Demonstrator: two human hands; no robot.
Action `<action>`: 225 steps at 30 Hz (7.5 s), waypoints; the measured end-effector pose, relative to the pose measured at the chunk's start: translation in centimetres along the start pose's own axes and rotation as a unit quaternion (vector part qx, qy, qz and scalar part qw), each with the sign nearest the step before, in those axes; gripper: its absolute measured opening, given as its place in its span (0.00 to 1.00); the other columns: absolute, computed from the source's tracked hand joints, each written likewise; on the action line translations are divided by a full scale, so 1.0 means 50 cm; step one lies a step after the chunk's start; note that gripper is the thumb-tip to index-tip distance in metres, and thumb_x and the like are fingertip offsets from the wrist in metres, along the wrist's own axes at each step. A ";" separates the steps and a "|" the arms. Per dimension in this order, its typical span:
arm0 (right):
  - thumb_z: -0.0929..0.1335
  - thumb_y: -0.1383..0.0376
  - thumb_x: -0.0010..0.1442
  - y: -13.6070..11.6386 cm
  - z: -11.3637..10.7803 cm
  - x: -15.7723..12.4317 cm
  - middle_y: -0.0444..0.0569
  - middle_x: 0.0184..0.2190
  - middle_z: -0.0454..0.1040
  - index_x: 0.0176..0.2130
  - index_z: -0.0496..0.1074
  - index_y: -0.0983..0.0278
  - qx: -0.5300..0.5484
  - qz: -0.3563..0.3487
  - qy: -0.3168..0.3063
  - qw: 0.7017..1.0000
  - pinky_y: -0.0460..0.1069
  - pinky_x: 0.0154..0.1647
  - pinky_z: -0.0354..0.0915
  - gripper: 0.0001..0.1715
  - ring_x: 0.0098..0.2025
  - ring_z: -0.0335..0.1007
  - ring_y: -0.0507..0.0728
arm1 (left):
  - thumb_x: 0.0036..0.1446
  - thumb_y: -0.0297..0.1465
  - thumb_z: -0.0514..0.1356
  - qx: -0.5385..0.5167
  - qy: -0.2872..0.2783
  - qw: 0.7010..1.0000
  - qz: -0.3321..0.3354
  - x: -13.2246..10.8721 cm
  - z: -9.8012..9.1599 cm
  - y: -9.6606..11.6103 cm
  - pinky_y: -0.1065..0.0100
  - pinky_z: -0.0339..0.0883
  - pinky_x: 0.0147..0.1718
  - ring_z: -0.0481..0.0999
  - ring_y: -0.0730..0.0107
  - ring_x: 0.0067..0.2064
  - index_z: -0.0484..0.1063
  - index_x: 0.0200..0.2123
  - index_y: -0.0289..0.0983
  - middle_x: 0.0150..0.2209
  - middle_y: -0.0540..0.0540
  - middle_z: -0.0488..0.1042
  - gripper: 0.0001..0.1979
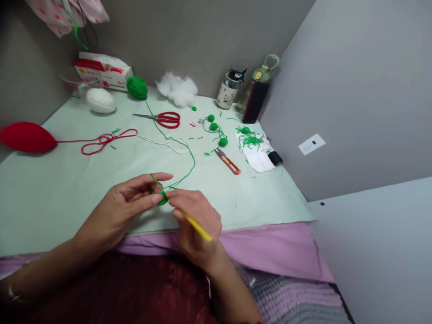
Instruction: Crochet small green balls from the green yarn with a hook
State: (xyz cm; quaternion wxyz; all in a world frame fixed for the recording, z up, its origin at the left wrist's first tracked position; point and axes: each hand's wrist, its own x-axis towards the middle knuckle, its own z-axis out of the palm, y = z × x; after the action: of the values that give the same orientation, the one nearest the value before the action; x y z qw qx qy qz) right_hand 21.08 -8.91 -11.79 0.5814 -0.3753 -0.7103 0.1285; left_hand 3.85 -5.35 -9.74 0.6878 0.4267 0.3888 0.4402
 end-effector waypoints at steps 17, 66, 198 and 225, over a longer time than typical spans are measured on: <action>0.65 0.69 0.71 0.008 0.026 0.009 0.49 0.41 0.82 0.48 0.79 0.58 0.086 0.083 0.054 0.991 0.52 0.36 0.78 0.14 0.39 0.79 0.56 | 0.54 0.30 0.74 -0.092 -0.030 0.994 -0.048 0.007 0.005 -0.006 0.73 0.67 0.45 0.73 0.74 0.39 0.84 0.51 0.44 0.34 0.51 0.77 0.19; 0.65 0.69 0.72 0.009 0.021 0.013 0.48 0.39 0.80 0.46 0.79 0.59 0.129 0.100 0.063 0.985 0.51 0.34 0.76 0.12 0.37 0.77 0.54 | 0.54 0.31 0.73 -0.067 -0.033 0.996 -0.046 0.010 0.003 -0.008 0.71 0.68 0.44 0.73 0.72 0.39 0.85 0.49 0.44 0.35 0.50 0.77 0.18; 0.64 0.69 0.72 -0.001 -0.002 -0.019 0.54 0.45 0.83 0.52 0.74 0.61 -0.122 -0.055 -0.002 0.991 0.52 0.41 0.81 0.13 0.45 0.82 0.57 | 0.54 0.27 0.72 0.036 0.000 0.999 0.000 0.002 0.006 -0.003 0.72 0.69 0.47 0.74 0.75 0.38 0.83 0.50 0.44 0.33 0.54 0.75 0.19; 0.69 0.73 0.67 0.025 0.019 -0.018 0.51 0.46 0.81 0.56 0.78 0.55 -0.105 -0.054 0.033 0.992 0.53 0.41 0.79 0.21 0.45 0.80 0.58 | 0.53 0.31 0.73 -0.177 -0.039 0.973 -0.143 0.009 0.019 -0.010 0.69 0.72 0.46 0.77 0.68 0.41 0.84 0.50 0.37 0.39 0.45 0.81 0.19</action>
State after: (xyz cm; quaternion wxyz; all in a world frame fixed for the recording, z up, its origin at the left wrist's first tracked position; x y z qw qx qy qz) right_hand 20.71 -8.44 -13.50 0.5680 -0.3993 -0.7196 0.0086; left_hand 5.01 -5.31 -9.97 0.8229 0.2553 0.3345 0.3818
